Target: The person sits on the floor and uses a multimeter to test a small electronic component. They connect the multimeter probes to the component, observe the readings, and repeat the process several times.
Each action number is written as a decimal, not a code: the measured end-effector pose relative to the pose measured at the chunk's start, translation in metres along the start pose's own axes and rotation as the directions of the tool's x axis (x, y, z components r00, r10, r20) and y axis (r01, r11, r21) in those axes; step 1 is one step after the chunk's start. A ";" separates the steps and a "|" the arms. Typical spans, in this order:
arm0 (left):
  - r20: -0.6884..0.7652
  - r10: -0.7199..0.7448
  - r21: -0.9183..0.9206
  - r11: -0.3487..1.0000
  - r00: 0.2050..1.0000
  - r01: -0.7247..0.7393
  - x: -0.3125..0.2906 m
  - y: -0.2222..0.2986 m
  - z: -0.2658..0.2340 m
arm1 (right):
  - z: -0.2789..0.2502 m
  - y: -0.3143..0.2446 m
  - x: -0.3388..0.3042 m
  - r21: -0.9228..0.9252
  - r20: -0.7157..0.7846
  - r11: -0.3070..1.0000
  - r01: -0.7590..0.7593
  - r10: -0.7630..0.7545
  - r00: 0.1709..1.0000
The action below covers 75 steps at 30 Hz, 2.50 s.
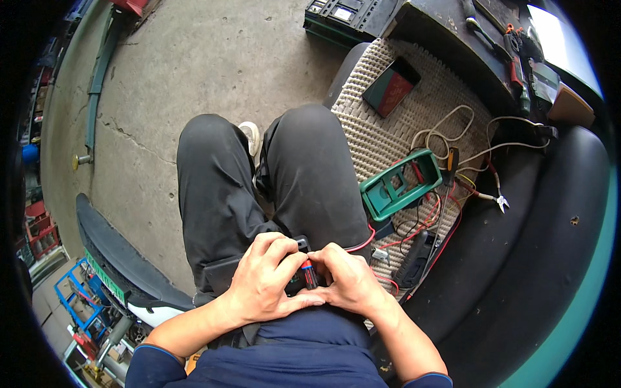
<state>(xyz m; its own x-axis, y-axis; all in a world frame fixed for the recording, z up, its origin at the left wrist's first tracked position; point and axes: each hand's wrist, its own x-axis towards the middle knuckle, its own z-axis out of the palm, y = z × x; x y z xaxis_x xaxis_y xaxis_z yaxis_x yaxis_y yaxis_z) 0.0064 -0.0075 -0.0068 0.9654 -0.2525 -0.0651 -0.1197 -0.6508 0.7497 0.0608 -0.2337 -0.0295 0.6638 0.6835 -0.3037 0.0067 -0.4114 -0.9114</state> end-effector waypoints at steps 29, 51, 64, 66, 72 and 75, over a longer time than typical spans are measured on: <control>-0.163 -0.076 -0.111 0.992 0.984 0.059 -0.008 0.006 0.006 | 0.040 -0.042 -0.018 -0.504 -0.310 0.864 0.002 -0.183 0.933; -0.142 -0.103 -0.222 0.973 0.984 0.070 -0.010 0.007 -0.017 | 0.017 -0.043 -0.013 0.102 -0.059 0.902 -0.419 0.426 0.903; 0.202 -0.206 0.392 0.913 0.957 0.114 -0.116 -0.011 -0.083 | 0.027 -0.056 -0.020 -0.573 0.007 0.802 0.169 -0.201 0.979; 0.133 -0.066 0.340 0.940 0.989 0.017 -0.113 -0.028 -0.075 | 0.032 -0.043 -0.014 -0.601 0.031 0.772 0.206 -0.235 0.972; -0.187 -0.034 -0.131 0.991 0.982 0.010 -0.085 -0.042 -0.093 | 0.022 -0.049 0.004 -0.294 -0.014 0.923 0.249 -0.265 0.964; -0.232 -0.240 -0.673 0.739 0.943 0.022 -0.052 -0.024 -0.096 | 0.011 -0.059 -0.002 0.294 0.135 0.945 -0.147 0.111 0.985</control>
<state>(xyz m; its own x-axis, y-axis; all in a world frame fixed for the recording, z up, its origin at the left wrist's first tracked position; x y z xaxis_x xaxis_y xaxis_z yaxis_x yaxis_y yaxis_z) -0.0182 0.0902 0.0419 0.9926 0.0838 -0.0884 0.0891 -0.0044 0.9960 0.0505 -0.2040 0.0214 0.5532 0.7088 -0.4376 -0.3109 -0.3117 -0.8979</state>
